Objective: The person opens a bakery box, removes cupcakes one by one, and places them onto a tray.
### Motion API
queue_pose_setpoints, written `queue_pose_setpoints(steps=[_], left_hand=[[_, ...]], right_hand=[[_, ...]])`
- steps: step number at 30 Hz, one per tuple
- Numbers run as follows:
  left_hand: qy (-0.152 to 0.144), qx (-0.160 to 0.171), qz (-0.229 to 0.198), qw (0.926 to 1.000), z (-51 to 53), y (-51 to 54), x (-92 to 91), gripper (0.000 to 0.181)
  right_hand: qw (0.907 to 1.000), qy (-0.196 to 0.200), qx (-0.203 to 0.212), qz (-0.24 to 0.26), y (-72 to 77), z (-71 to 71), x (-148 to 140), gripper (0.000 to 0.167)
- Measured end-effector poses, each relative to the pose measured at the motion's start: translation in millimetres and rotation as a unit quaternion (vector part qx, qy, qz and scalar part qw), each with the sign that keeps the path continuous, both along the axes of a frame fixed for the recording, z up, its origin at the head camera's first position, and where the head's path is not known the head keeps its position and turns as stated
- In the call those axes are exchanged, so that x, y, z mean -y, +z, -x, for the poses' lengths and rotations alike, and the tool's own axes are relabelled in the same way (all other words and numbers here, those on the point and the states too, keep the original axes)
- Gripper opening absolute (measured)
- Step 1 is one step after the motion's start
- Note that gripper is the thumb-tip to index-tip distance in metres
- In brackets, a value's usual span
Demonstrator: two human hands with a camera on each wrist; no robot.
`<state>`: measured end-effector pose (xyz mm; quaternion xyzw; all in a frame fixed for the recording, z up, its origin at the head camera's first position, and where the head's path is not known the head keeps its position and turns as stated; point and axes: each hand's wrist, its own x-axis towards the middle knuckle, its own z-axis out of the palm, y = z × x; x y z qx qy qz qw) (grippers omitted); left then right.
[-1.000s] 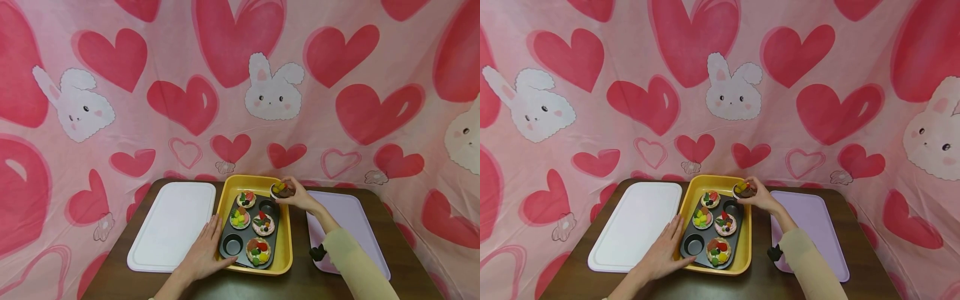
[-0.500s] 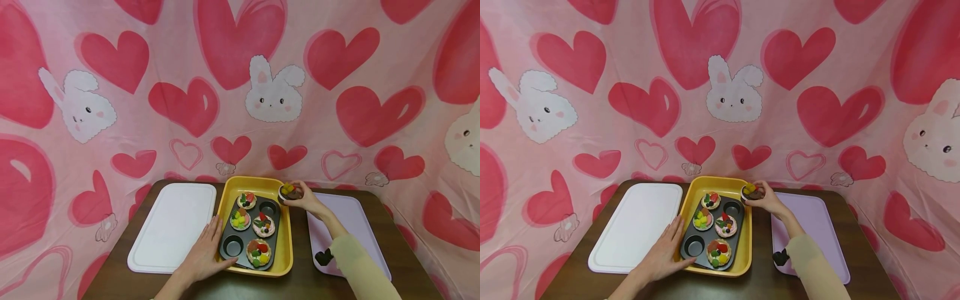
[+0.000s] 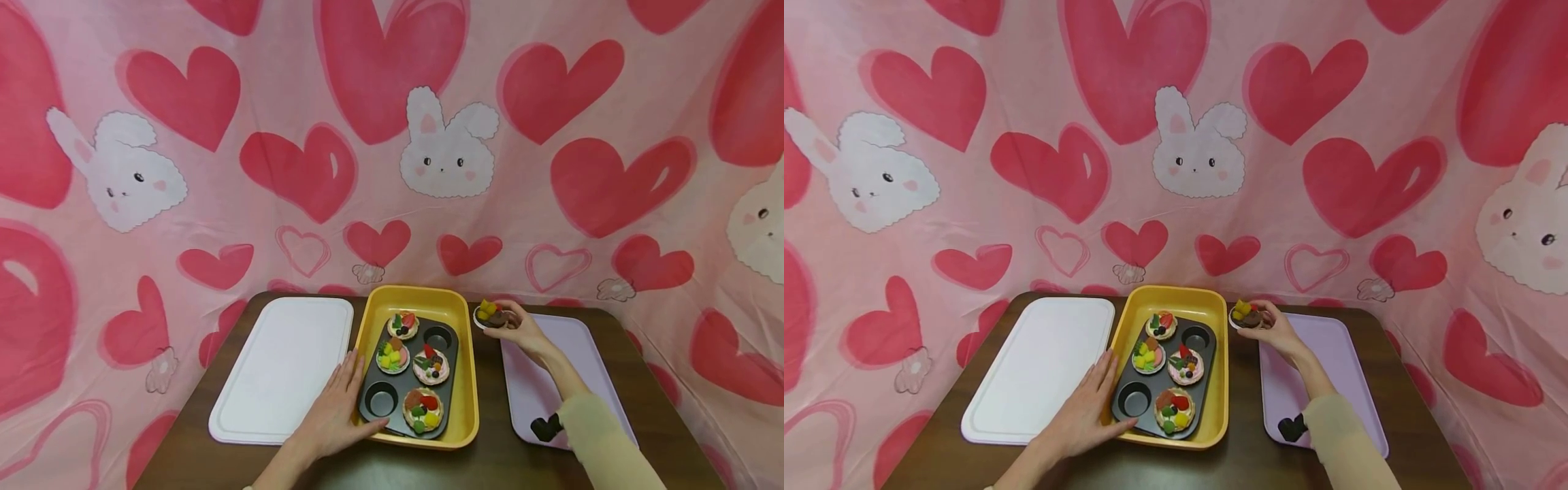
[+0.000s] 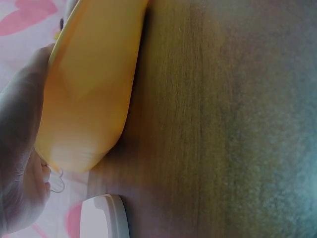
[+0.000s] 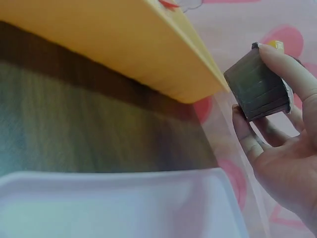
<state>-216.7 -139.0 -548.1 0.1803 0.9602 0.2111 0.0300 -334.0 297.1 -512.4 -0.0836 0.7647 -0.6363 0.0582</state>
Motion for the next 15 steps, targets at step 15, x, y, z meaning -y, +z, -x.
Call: queue_pose_setpoints(steps=[15], left_hand=[[-0.003, -0.008, -0.001, 1.0, 0.2, 0.7, 0.2, 0.127]], right_hand=[[0.9982, -0.039, 0.032, 0.033, -16.0, -13.3, -21, 0.065]])
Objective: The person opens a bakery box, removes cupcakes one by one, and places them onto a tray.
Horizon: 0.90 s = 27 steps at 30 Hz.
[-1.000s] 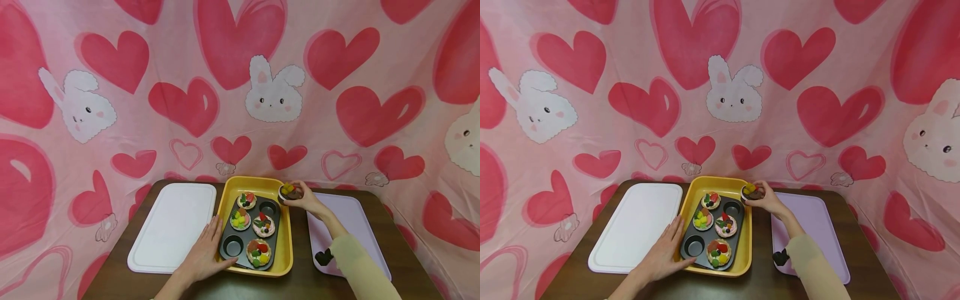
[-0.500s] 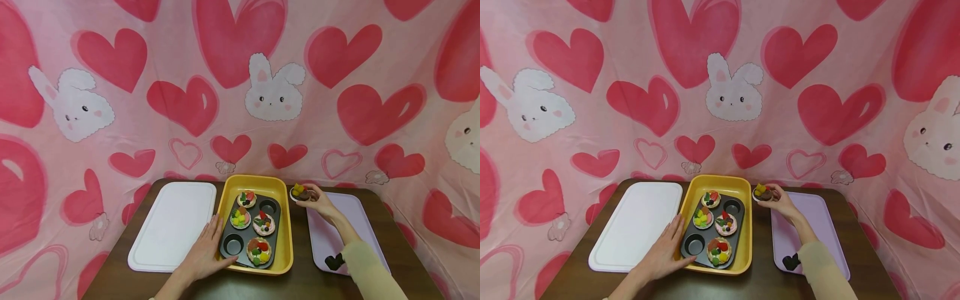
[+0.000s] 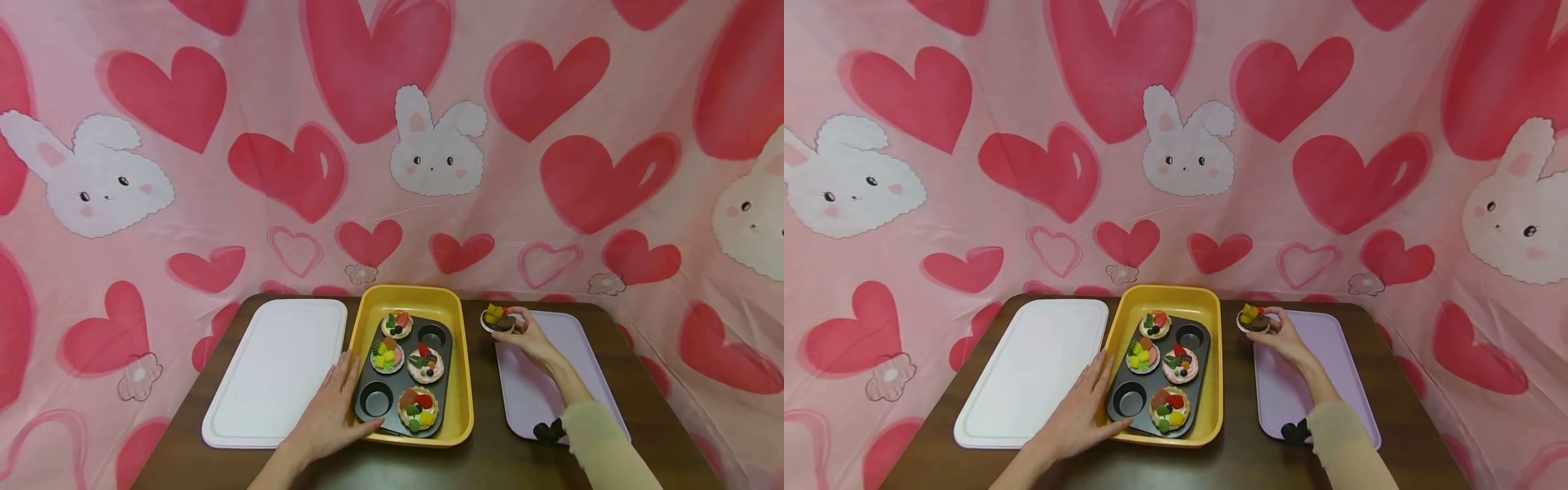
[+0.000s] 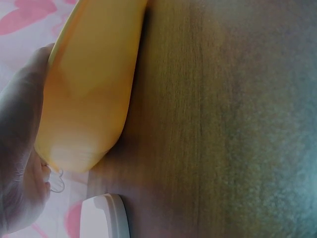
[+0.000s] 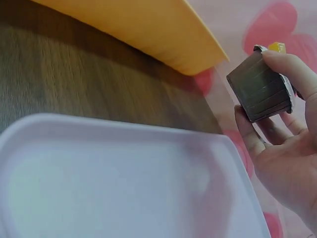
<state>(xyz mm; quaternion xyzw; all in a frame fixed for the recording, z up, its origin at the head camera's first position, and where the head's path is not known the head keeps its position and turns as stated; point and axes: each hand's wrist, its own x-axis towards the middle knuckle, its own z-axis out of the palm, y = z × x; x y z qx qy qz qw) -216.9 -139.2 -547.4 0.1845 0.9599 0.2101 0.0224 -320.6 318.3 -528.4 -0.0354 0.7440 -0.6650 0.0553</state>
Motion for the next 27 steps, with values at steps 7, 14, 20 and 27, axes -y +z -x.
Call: queue_pose_setpoints(steps=[7, 14, 20, 27], left_hand=[[-0.001, 0.001, -0.001, 1.0, 0.3, 0.3, -0.4, 0.127], [0.001, 0.005, 0.002, 1.0, 0.3, 0.9, -0.9, 0.128], [0.0, 0.002, 0.005, 1.0, 0.7, 0.2, 0.1, 0.128], [0.003, -0.011, -0.001, 0.9999, -1.5, -2.6, 0.9, 0.129]], right_hand=[[0.9996, -0.022, 0.007, -0.013, -3.1, -6.4, -15, 0.059], [0.9988, -0.034, 0.01, -0.032, -6.3, -13.9, -37, 0.062], [0.9968, -0.051, 0.014, -0.061, -8.2, -17.1, -55, 0.065], [0.9909, -0.073, 0.022, -0.111, -6.3, -19.0, -71, 0.075]])
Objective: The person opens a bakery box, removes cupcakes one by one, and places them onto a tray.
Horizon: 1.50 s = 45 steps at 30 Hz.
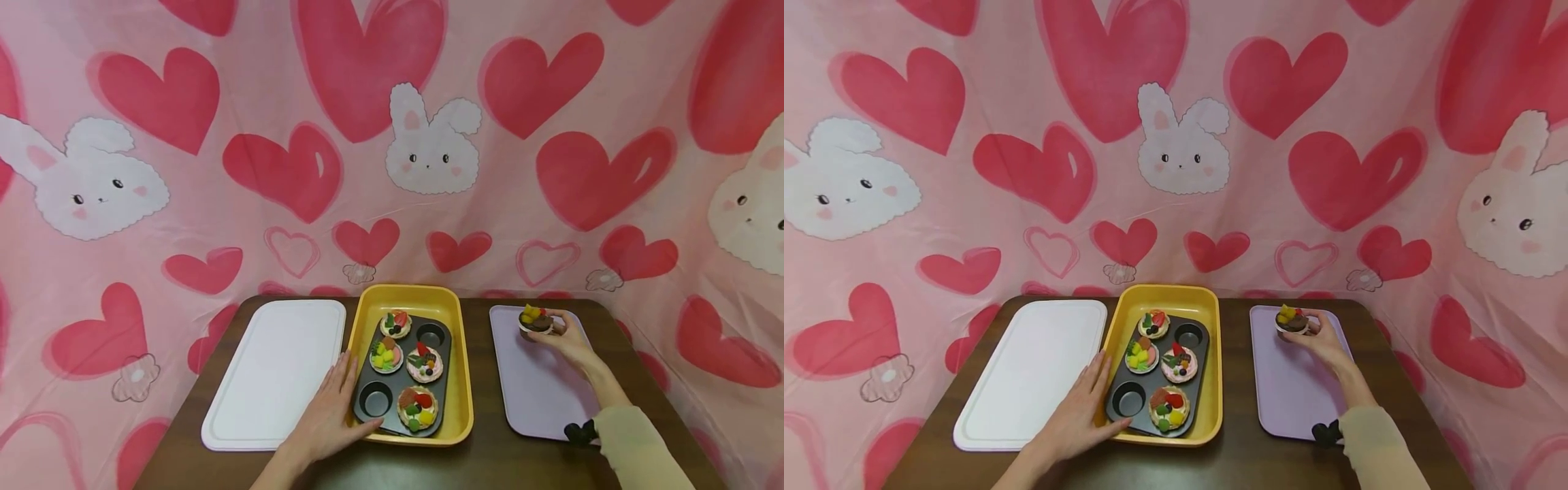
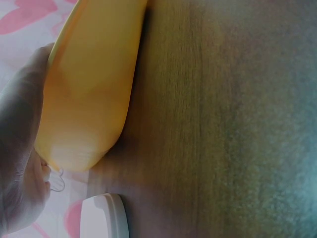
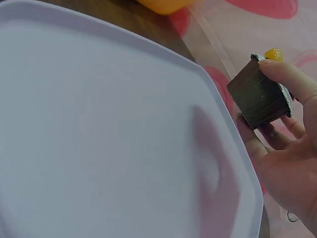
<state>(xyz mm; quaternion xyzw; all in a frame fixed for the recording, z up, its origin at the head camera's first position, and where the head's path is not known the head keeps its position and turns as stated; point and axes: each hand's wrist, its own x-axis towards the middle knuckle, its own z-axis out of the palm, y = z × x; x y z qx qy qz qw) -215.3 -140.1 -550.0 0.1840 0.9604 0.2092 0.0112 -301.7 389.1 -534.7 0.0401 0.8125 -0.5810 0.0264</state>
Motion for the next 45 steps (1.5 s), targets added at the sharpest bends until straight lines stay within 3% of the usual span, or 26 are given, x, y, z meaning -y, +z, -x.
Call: queue_pose_setpoints(steps=[5, 13, 20, 30, 45], left_hand=[[0.001, 0.005, 0.0, 1.0, -1.2, -1.1, -0.5, 0.129], [0.003, 0.013, 0.001, 0.9999, 0.5, 1.0, -0.2, 0.128], [0.002, 0.014, 0.002, 0.9999, 2.2, 2.9, -0.5, 0.128], [0.001, 0.007, 0.004, 1.0, 1.6, 3.1, -0.4, 0.127], [0.0, 0.011, 0.009, 0.9999, 3.4, 1.6, 0.1, 0.129]], right_hand=[[0.9986, -0.038, 0.015, -0.033, -0.7, -0.6, -12, 0.073], [0.9934, -0.108, -0.009, -0.04, -6.8, 5.5, -22, 0.075], [0.9875, -0.155, 0.001, -0.028, -9.6, 7.8, -23, 0.08], [0.9856, -0.162, 0.021, -0.043, -15.9, 11.6, -24, 0.087], [0.9801, -0.177, -0.014, -0.088, -21.0, 9.6, -21, 0.085]])
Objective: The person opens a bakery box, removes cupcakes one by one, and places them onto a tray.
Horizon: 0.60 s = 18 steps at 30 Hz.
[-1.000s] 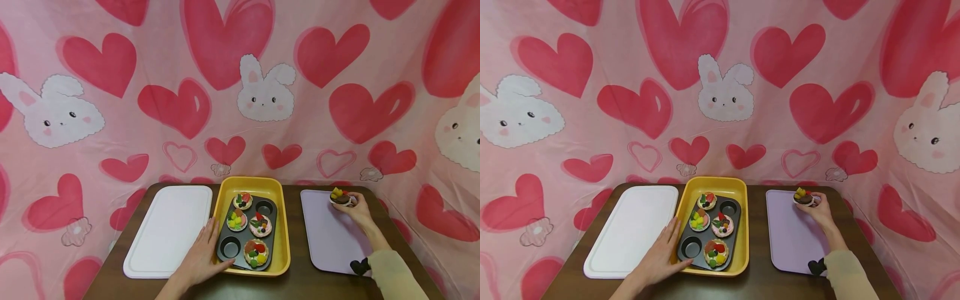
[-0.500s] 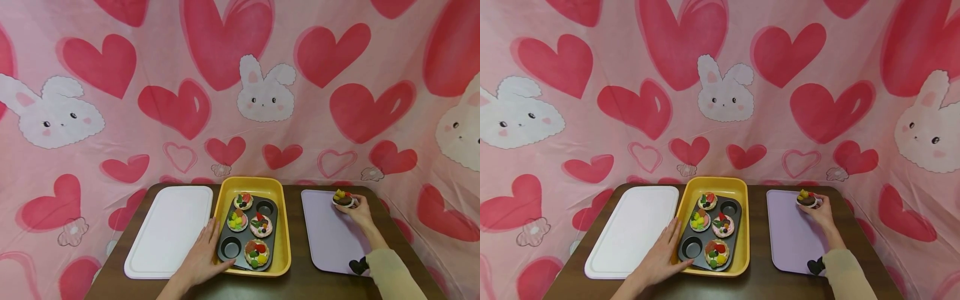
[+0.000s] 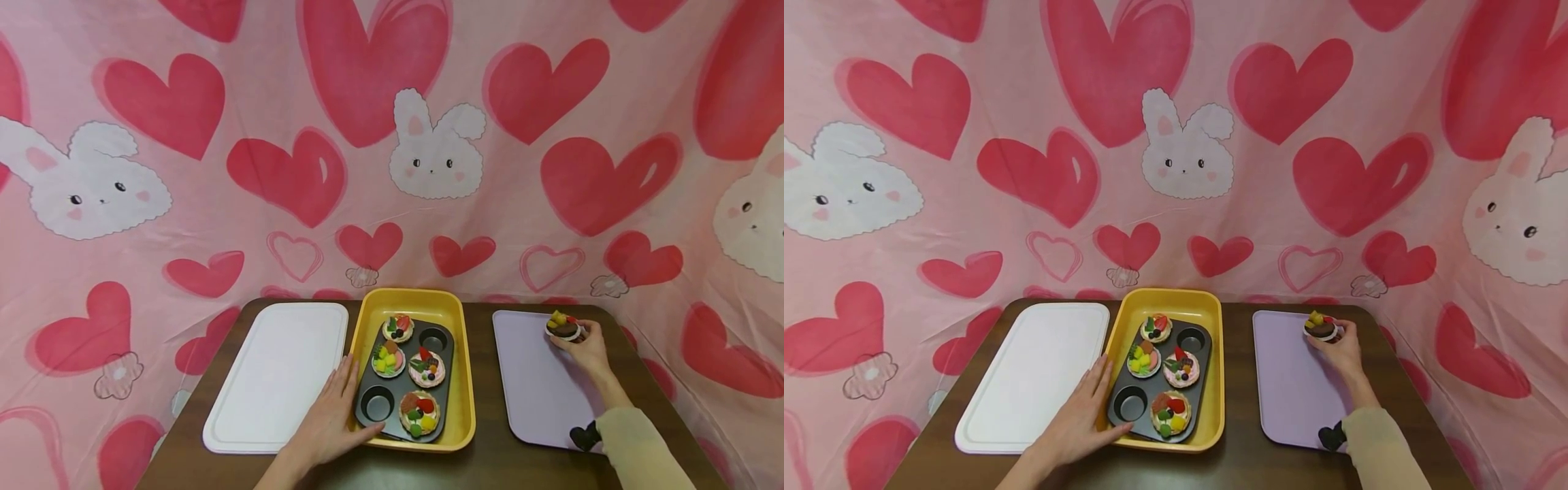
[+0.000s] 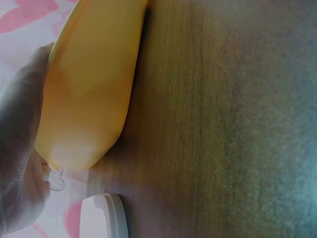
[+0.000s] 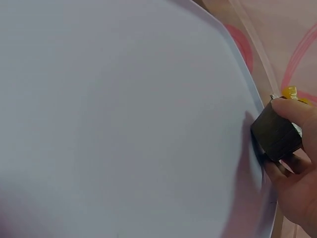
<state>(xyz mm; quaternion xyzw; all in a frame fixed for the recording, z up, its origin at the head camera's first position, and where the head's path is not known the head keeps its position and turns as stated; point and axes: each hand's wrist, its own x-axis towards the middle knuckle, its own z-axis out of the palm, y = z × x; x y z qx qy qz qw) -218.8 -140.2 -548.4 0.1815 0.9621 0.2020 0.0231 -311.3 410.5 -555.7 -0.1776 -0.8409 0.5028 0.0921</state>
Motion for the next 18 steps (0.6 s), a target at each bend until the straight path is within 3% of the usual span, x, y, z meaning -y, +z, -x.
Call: queue_pose_setpoints(steps=[9, 18], left_hand=[[0.001, 0.002, -0.002, 1.0, 0.2, 0.5, -0.9, 0.129], [0.002, 0.0, -0.004, 1.0, -1.2, 0.1, -0.7, 0.128]], right_hand=[[0.9992, 0.003, 0.016, -0.035, 1.0, -4.1, -4.0, 0.089], [0.9892, 0.033, 0.001, -0.143, 1.7, -9.6, -10.4, 0.084]])
